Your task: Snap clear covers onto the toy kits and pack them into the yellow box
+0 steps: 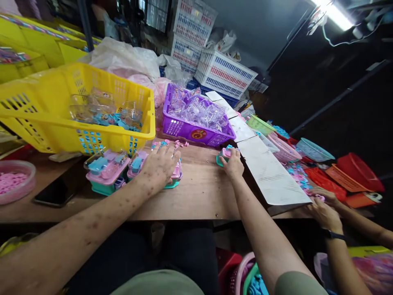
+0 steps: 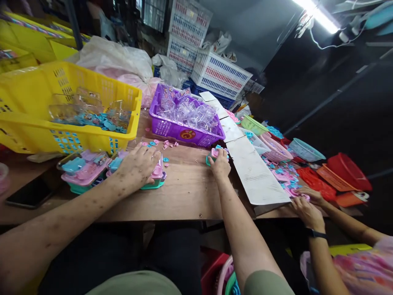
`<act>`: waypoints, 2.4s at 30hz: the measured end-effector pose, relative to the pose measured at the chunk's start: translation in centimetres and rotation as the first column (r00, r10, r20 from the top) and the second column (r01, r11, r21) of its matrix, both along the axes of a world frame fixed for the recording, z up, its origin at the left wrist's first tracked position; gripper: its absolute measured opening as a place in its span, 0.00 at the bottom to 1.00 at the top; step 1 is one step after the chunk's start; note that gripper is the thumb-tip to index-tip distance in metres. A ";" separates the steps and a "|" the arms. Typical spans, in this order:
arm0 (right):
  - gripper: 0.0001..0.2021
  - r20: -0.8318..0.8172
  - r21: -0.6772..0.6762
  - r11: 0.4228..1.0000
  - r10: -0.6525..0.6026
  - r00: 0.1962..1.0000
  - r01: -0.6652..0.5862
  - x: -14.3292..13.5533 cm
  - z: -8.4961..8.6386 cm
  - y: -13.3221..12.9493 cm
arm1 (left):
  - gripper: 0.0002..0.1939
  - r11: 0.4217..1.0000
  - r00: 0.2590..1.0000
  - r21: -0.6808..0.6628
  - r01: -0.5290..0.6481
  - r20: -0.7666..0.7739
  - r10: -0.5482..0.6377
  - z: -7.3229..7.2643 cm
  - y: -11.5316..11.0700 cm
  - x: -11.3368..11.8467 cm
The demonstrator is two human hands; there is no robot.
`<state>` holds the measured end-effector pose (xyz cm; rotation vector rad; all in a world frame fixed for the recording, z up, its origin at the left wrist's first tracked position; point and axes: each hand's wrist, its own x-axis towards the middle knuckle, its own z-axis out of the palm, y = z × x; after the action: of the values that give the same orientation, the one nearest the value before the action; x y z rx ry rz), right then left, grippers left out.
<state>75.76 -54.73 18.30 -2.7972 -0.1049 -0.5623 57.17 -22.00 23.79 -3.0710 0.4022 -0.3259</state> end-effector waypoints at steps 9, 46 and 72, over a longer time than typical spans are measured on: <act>0.22 -0.039 -0.029 0.949 0.311 0.950 -0.312 -2.7 0.7 -2.0 | 0.68 0.998 0.947 0.021 -0.059 -0.316 0.062 3.5 1.1 1.1; 0.39 0.109 0.361 0.553 0.774 0.623 -0.751 -13.0 0.4 -2.3 | 0.70 0.733 0.948 -0.614 0.294 0.283 -0.144 -9.8 -8.0 -4.2; 0.30 -0.131 0.392 0.882 0.336 0.933 -0.262 16.4 12.3 11.9 | 0.76 0.421 0.953 -0.866 0.269 0.176 -0.247 -15.9 -9.6 -1.5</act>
<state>92.15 -42.81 30.62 -2.3853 -0.3484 -0.2015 55.72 -31.65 7.92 -4.0097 1.0088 -0.8214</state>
